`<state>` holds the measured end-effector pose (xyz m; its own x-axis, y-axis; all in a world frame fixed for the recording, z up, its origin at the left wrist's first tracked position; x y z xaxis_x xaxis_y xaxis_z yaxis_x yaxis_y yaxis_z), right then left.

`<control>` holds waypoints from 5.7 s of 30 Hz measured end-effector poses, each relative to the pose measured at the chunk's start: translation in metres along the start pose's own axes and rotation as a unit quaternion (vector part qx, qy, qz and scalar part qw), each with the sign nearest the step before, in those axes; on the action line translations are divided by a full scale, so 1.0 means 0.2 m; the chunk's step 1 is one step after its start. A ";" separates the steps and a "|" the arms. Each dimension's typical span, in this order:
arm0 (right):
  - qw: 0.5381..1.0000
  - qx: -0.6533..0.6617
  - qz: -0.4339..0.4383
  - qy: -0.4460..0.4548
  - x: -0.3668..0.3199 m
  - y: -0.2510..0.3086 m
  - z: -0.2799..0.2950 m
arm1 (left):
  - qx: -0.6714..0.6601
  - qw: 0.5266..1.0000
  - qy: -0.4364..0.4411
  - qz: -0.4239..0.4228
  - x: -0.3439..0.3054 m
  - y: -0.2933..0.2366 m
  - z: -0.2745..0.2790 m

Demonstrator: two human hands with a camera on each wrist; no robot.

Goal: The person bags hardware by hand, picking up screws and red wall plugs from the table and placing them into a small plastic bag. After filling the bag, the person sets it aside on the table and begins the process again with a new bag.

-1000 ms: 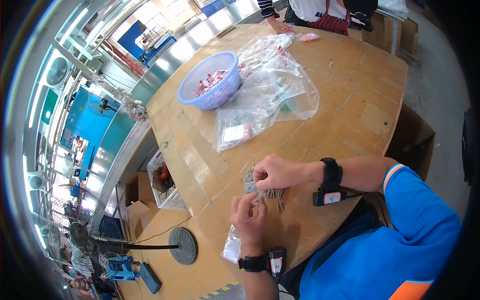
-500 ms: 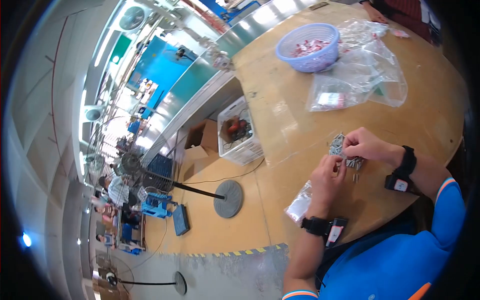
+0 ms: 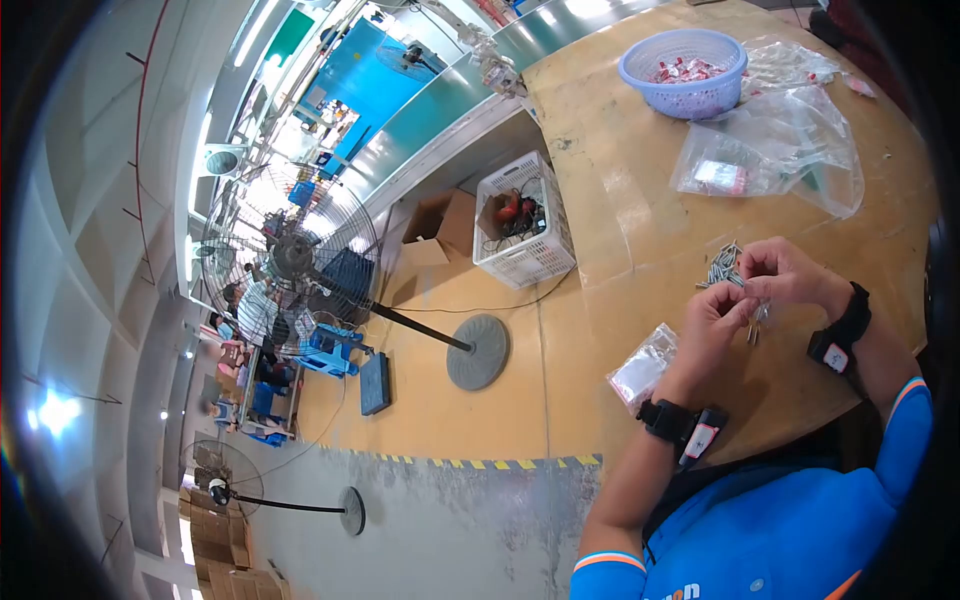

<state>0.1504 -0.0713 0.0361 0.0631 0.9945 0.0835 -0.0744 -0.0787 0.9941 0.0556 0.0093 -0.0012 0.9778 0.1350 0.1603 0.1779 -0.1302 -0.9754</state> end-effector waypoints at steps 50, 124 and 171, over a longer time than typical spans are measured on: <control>0.990 0.061 -0.079 -0.101 -0.09 0.11 0.09 | 0.388 0.917 -0.077 -0.060 -0.03 -0.16 -0.02; 0.977 -0.113 0.069 -0.167 -0.02 0.02 0.01 | 0.251 0.955 -0.149 -0.054 -0.01 -0.10 0.06; 0.994 0.059 -0.003 -0.094 -0.05 -0.03 0.04 | -0.030 0.982 -0.185 0.002 -0.03 -0.12 0.11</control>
<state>0.1586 -0.0807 0.0293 0.2486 0.9655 0.0775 0.0433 -0.0910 0.9949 0.0428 0.0338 0.0173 0.8731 0.4811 0.0793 0.1908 -0.1874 -0.9636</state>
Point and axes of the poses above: each hand's wrist, its own x-axis towards the middle knuckle, its own z-axis out of the back of the hand, y = z × x, the point moved 6 cm from there along x, towards the middle knuckle, and after that the axes turned 9 degrees about y, right-handed, at the moved point
